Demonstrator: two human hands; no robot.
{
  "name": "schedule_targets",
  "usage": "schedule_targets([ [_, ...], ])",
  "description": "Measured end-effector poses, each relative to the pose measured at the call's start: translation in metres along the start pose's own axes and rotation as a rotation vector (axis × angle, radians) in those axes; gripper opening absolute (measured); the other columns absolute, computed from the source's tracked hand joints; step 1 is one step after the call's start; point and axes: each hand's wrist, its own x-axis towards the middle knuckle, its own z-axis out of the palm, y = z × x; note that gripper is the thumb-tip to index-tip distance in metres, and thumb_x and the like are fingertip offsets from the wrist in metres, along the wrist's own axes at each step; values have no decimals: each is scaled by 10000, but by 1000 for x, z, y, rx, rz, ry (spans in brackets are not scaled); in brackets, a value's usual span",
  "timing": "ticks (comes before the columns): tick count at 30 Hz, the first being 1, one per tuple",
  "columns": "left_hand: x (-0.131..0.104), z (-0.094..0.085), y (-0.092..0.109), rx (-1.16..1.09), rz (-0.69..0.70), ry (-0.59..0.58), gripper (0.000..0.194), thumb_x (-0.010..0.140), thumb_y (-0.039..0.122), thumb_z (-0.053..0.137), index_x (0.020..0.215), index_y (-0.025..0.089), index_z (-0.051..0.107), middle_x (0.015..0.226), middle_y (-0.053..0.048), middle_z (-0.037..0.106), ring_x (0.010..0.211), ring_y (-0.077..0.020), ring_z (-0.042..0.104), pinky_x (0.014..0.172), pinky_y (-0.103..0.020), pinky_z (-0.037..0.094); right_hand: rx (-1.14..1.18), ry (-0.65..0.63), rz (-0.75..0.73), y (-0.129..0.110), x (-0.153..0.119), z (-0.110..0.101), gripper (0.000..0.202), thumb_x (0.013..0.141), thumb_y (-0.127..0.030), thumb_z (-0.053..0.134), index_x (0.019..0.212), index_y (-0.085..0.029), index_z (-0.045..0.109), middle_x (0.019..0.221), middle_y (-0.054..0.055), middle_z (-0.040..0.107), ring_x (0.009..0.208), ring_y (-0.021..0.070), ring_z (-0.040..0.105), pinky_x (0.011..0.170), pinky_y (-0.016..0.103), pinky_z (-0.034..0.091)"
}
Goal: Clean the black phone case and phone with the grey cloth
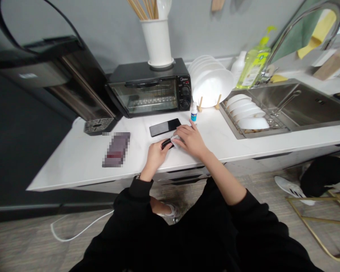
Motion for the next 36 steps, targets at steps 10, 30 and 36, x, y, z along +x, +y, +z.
schedule_targets([
  [10,1,-2,3,139,-43,-31,248,934,113,569,983,210,792,972,-92,824,921,-256,756,791,-295,489,121,62,18,-34,7,-2,452,1087,-472,443,1483,-291,565,1546,57,608,1456,282,533,1336,612,136],
  [30,1,0,2,-41,10,11,254,1013,299,660,1217,266,807,1163,-57,824,1030,-252,774,845,-285,524,86,89,133,28,-21,-20,442,1119,-425,382,1512,-251,485,1287,54,780,1279,276,693,1331,655,95],
  [36,1,-1,4,-21,5,4,262,1021,328,656,1222,251,806,1152,-61,825,977,-251,781,842,-292,534,157,26,253,63,-24,-31,435,1083,-549,430,1062,-254,748,1074,29,822,976,257,774,1287,656,246],
])
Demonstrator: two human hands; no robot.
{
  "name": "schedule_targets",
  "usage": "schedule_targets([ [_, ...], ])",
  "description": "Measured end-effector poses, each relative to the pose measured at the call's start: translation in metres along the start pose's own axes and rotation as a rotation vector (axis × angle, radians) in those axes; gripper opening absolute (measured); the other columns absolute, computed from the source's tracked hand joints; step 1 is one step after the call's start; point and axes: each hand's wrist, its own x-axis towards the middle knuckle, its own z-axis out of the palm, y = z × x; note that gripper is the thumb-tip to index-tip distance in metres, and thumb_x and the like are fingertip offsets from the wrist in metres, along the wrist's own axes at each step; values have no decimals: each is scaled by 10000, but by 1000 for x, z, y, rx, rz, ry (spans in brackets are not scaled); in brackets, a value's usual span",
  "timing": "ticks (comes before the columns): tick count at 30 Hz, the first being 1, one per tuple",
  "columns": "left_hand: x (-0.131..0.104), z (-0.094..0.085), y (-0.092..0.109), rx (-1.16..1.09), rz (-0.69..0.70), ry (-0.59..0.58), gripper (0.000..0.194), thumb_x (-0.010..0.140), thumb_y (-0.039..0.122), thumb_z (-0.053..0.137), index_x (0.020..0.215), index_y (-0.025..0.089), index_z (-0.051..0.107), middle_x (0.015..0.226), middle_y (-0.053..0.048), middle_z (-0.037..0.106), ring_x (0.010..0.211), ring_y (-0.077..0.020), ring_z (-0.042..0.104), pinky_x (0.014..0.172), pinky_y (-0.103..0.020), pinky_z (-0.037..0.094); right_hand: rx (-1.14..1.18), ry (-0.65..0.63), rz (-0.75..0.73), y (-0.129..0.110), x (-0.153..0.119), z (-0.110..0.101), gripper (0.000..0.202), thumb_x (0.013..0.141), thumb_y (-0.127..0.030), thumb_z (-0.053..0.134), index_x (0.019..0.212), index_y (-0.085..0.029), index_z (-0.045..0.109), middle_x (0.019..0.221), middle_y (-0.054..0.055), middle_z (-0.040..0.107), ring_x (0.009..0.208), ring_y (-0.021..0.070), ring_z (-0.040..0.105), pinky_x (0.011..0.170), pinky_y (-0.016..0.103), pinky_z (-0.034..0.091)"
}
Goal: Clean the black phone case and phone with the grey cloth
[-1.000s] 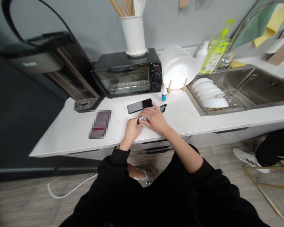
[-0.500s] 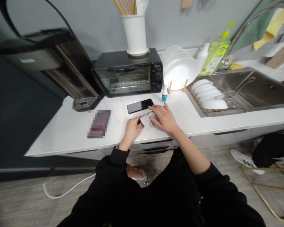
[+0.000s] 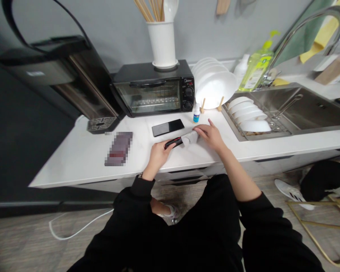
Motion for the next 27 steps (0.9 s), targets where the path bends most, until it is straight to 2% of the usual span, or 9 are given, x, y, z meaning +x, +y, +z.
schedule_targets([
  [3,0,-1,1,18,-17,-7,265,1026,333,648,1228,259,802,1150,-57,827,981,-247,780,851,-288,533,38,3,32,5,0,0,493,1064,-610,427,1013,-243,751,1000,54,815,935,266,755,1201,616,396],
  [5,0,-1,2,34,-26,-5,266,1027,345,646,1231,275,800,1160,-54,824,1008,-249,777,862,-289,533,25,29,-11,-2,-1,5,497,1074,-600,408,1010,-242,746,1026,72,805,991,272,738,1182,574,416],
  [9,1,-1,2,104,-20,-26,263,1029,300,615,1213,289,801,1141,-58,828,1055,-261,773,864,-294,525,-66,66,-138,-28,-2,25,435,1097,-518,418,998,-251,747,1044,61,800,1107,268,695,1237,552,321],
  [14,2,-1,1,216,-58,-52,265,950,134,583,1073,185,813,1028,-135,829,1001,-299,777,833,-322,519,-179,114,-157,-59,0,47,347,1116,-403,447,1009,-283,755,1027,2,821,1205,256,675,1312,618,-23],
  [16,1,-1,-1,220,-47,-57,255,942,135,577,1044,176,807,1028,-145,826,995,-301,776,831,-324,519,-180,107,-176,-68,0,52,324,1116,-374,462,1028,-286,761,1040,-4,826,1210,249,684,1308,618,-97],
  [22,1,0,-8,224,-16,-77,234,975,235,562,949,151,780,979,-157,814,945,-297,777,802,-317,528,-131,44,-270,-92,2,66,278,1094,-406,532,1187,-286,765,1165,-4,822,1203,230,709,1331,597,-84],
  [27,3,4,-11,242,-18,-79,256,983,271,545,932,151,766,941,-160,809,919,-303,777,800,-327,535,-129,39,-273,-92,5,70,306,1059,-480,582,1217,-296,769,1177,-8,822,1220,236,714,1347,603,-12],
])
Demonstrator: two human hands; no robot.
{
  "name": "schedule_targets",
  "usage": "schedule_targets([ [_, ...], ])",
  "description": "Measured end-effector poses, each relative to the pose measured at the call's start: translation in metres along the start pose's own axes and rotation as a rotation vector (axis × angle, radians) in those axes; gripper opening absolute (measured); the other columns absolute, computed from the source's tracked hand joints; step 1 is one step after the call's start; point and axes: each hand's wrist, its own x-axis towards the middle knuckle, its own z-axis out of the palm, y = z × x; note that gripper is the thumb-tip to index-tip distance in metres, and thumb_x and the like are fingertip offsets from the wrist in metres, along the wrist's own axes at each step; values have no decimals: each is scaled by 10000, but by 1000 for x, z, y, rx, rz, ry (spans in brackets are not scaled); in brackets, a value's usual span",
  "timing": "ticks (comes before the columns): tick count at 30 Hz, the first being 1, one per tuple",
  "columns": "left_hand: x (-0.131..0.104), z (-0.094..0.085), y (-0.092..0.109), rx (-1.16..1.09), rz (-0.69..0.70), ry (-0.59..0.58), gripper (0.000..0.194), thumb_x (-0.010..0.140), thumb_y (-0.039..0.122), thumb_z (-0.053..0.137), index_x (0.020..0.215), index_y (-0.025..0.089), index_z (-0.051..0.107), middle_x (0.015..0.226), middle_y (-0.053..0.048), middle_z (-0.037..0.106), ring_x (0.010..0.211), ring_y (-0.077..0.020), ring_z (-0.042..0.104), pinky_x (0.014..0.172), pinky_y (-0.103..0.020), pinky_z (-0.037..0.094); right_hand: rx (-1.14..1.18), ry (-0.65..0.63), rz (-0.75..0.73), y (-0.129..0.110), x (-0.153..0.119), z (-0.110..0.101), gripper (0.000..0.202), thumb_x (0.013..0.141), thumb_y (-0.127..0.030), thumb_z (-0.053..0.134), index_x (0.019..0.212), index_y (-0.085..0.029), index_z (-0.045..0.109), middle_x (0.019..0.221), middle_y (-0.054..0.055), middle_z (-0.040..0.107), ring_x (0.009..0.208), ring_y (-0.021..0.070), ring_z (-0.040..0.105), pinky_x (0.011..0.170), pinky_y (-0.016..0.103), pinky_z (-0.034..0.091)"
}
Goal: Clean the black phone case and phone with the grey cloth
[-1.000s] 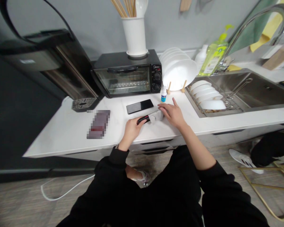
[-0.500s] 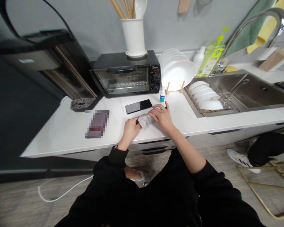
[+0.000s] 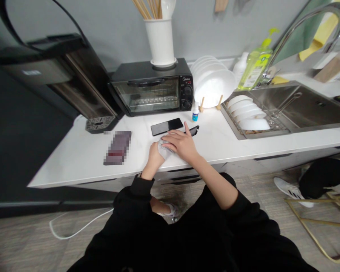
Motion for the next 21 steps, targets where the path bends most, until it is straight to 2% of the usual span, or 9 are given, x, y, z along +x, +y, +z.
schedule_targets([
  [8,-2,-3,1,16,-2,-28,218,949,305,612,883,164,764,932,-166,810,926,-331,782,781,-333,528,-55,24,19,12,-6,-5,496,978,-633,620,1279,-254,729,1179,51,816,1129,261,755,1353,604,100],
  [14,-2,-7,6,29,-21,-45,208,940,301,652,890,150,785,954,-194,812,955,-349,785,814,-350,539,-64,29,47,18,-8,-8,413,1039,-545,580,1313,-245,654,1130,40,825,1110,278,760,1346,619,106],
  [21,-3,-9,8,27,-43,-47,229,956,321,659,933,149,809,992,-205,814,972,-348,785,835,-351,548,-91,-1,53,20,-8,-10,346,1055,-493,560,1271,-243,663,1208,75,802,1157,290,744,1345,619,62],
])
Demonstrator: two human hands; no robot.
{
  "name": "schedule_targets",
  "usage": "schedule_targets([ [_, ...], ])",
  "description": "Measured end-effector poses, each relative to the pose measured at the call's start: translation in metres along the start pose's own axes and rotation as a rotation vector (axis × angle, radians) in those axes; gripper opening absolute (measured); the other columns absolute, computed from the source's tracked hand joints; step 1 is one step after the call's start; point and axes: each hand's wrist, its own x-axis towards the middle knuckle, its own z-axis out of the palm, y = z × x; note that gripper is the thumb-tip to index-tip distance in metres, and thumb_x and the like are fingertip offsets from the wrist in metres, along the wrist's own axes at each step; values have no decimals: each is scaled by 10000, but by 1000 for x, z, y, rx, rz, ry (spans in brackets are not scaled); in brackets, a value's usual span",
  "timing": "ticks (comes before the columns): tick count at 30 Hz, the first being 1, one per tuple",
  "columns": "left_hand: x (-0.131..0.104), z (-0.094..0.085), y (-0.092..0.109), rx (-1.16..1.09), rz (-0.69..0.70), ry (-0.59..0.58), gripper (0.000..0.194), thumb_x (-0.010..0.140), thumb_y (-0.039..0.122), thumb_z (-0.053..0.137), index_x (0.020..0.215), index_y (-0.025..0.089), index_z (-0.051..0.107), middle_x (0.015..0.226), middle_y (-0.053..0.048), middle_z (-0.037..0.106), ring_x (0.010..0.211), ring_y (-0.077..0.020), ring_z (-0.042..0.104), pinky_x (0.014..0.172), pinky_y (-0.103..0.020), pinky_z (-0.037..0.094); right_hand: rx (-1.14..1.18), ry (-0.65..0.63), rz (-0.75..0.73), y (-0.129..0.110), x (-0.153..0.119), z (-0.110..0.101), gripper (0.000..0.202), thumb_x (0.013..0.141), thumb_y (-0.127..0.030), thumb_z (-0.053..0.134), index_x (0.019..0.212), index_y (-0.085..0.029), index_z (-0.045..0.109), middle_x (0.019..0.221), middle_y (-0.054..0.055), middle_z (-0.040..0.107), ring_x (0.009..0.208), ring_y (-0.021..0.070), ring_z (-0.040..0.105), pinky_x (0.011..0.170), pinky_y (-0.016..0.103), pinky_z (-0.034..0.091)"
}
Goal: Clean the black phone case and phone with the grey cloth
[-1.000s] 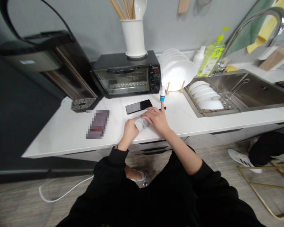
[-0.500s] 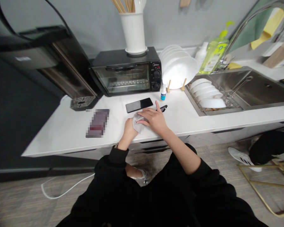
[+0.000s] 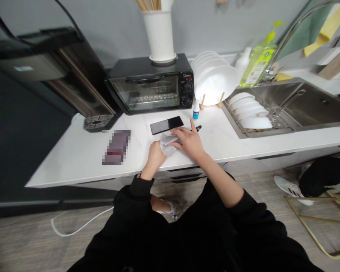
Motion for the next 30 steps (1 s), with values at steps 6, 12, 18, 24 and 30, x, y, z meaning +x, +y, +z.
schedule_targets([
  [6,0,-1,3,-8,-23,4,212,942,183,609,922,179,820,1013,-174,823,1003,-330,782,834,-336,526,-52,-8,-38,13,-5,-6,236,1067,-392,558,1162,-244,715,1130,82,822,1262,300,695,1312,680,104],
  [12,0,0,3,-33,-11,16,267,921,103,575,952,190,826,1010,-139,830,1005,-301,778,784,-308,498,-105,-23,-44,33,-10,-14,276,1084,-408,518,1108,-246,740,1043,56,830,1302,307,675,1302,699,111],
  [18,-1,-1,4,-85,29,30,236,975,212,645,1114,266,827,1058,-69,838,977,-252,774,814,-285,507,-150,-49,-62,61,-21,-26,230,1066,-352,552,1121,-241,746,1060,59,830,1336,339,646,1283,755,93],
  [24,-1,3,2,-185,66,64,268,987,265,696,1223,330,803,1210,-36,810,1074,-260,771,914,-313,546,-196,-93,-65,87,-26,-42,227,1015,-324,635,1205,-245,730,1138,81,816,1379,366,586,1264,758,191],
  [30,0,5,2,-244,85,97,267,1015,337,670,1251,321,794,1212,-38,809,1060,-246,777,926,-306,558,-158,-29,12,58,-34,-50,771,993,-621,599,1607,-197,406,1615,177,514,1490,370,473,1295,663,218],
])
